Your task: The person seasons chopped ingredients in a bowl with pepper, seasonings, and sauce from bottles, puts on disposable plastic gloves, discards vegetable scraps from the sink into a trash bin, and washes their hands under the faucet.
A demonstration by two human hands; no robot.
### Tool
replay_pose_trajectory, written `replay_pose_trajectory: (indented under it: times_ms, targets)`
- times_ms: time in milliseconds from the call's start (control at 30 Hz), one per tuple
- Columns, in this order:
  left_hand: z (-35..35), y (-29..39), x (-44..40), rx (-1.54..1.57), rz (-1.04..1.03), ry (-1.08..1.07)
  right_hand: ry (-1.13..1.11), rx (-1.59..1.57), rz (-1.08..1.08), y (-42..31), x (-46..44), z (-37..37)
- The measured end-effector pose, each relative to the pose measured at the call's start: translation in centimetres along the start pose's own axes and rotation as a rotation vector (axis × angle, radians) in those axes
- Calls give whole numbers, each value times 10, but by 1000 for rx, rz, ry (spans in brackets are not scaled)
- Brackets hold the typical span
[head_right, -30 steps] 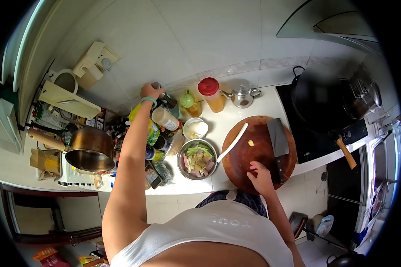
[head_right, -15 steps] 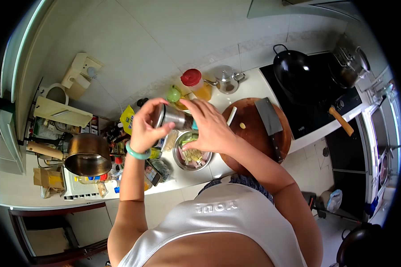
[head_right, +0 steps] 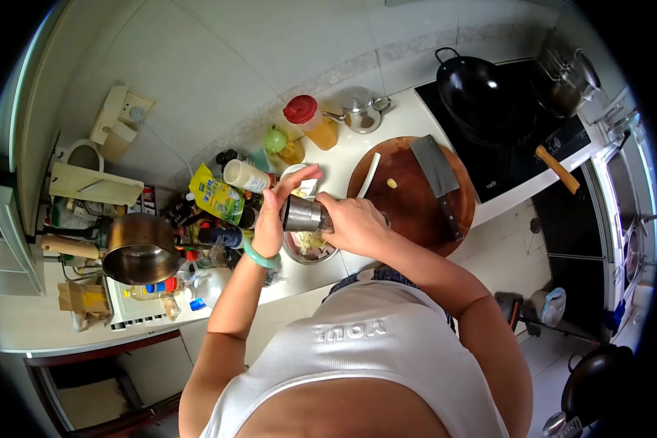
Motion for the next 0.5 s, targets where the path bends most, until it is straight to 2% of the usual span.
replay_pose_trajectory:
  times_ms: [200, 267, 333, 400, 467, 500]
  targets:
    - [-9, -7, 4, -97, -74, 23, -6, 74, -45, -3, 4, 3]
    - [-11, -6, 4, -100, -59, 132, -19, 117, -47, -2, 4, 3]
    - [-11, -6, 3, -98, -49, 59, -35, 64, -58, 2, 5, 1]
    - [-13, -20, 4, 115, 32, 85, -21, 51, -38, 9, 6, -2]
    - [-4, -24, 8, 224, 25, 36, 3, 26, -26, 12, 4, -2]
    - [1, -20, 10, 151, 21, 14, 9, 12, -23, 17, 2, -3]
Point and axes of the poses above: each hand's wrist, its own x-axis away from the middle knuckle, its own z-axis out of the back of the hand, y = z × x, the point moved 4 cm from there along -x, towards the middle knuckle, and after that the axes turned 4 degrees about z, right-handed, at the moved point
